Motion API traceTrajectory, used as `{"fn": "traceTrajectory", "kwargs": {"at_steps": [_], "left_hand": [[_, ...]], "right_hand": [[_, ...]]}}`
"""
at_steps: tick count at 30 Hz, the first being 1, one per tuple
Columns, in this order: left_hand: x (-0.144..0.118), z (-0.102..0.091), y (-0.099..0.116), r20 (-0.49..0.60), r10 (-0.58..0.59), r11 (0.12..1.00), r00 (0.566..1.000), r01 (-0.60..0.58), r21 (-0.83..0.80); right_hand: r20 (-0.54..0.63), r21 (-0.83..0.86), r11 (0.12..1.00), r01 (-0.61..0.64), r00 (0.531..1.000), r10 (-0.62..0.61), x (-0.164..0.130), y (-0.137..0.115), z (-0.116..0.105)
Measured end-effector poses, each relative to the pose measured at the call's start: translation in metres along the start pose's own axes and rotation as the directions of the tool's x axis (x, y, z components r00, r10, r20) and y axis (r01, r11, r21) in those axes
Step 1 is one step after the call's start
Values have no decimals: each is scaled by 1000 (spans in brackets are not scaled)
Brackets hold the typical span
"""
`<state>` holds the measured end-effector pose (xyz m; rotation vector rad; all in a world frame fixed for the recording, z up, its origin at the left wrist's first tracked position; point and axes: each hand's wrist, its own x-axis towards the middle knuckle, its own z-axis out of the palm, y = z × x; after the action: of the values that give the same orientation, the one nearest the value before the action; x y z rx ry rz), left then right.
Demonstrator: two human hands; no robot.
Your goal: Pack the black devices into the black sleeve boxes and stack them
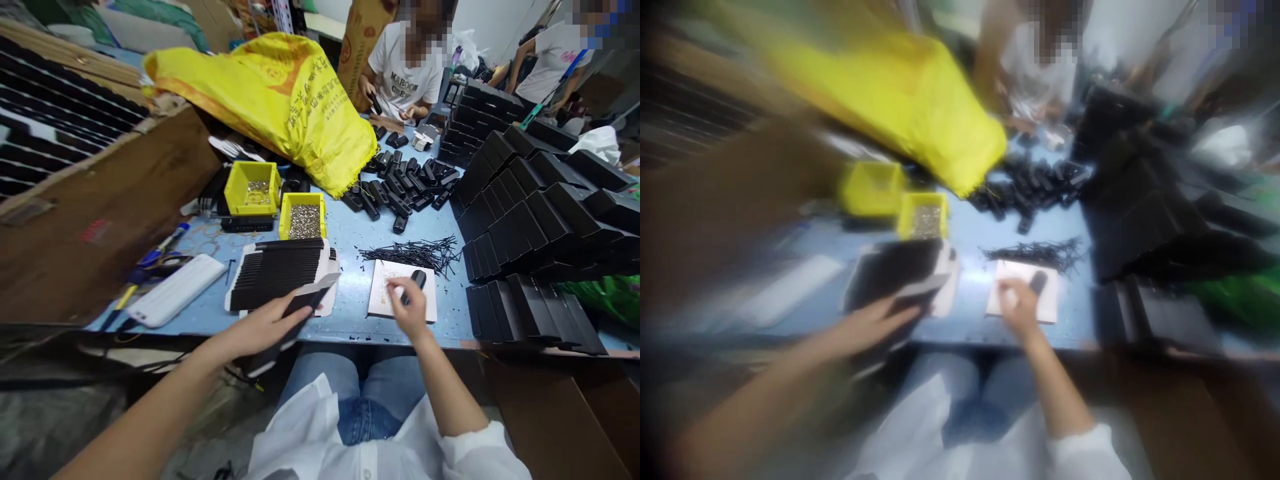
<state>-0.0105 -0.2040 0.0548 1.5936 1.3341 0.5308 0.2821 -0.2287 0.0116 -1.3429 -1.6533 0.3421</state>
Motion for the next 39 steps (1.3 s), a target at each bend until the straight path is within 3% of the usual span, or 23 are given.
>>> {"fn": "traceTrajectory", "kwargs": {"at_steps": [2,5,7,10,13,15,18,20,23,25,28,29,31,33,34,36,39], "left_hand": [[-6,21,16,139,19,984,990,6,-179],[-10,50,14,247,88,951,965,-7,-311],[-11,61,3,255,102,947,962,-15,-321],[-12,62,-6,137,26,988,990,-4,-157],[-11,55,1,45,86,996,995,-87,17],[-10,52,10,94,227,970,969,-234,70],[-7,57,22,207,358,924,911,-377,63],[-5,66,26,209,324,939,923,-340,43],[-1,82,28,65,196,981,978,-196,-11],[2,90,29,8,143,986,990,-141,-83],[5,94,33,60,130,981,990,-120,-156],[6,94,34,80,132,979,988,-117,-167],[9,95,33,105,123,977,987,-102,-186],[12,96,27,78,67,971,995,-47,-234],[15,96,22,59,21,957,998,-3,-289],[22,96,13,103,-73,865,992,114,-488],[38,99,5,236,-126,528,964,267,-807]], "right_hand": [[123,52,985,165,978,-170,-4,-37,15],[177,-25,972,235,958,-227,-6,-65,28],[261,-35,969,243,939,-226,-6,-65,24],[402,32,974,223,890,-217,-7,-54,10],[315,201,979,11,946,-76,-8,-41,6],[252,416,881,-227,959,128,-9,-33,12],[415,590,611,-528,847,331,-11,-24,25],[495,585,570,-577,810,314,-10,-24,27],[443,608,668,-428,882,162,-8,-34,21],[434,605,694,-391,892,124,-7,-42,18],[372,567,708,-421,898,237,-13,-52,19],[325,554,741,-380,918,229,-15,-52,19],[287,497,836,-233,953,95,-17,-46,14],[385,358,928,-106,922,-43,-13,-27,-2],[456,241,968,-68,888,-51,-9,-14,-14],[560,-45,999,-3,828,28,1,14,-41],[627,-239,970,49,771,115,12,45,-76]]}}
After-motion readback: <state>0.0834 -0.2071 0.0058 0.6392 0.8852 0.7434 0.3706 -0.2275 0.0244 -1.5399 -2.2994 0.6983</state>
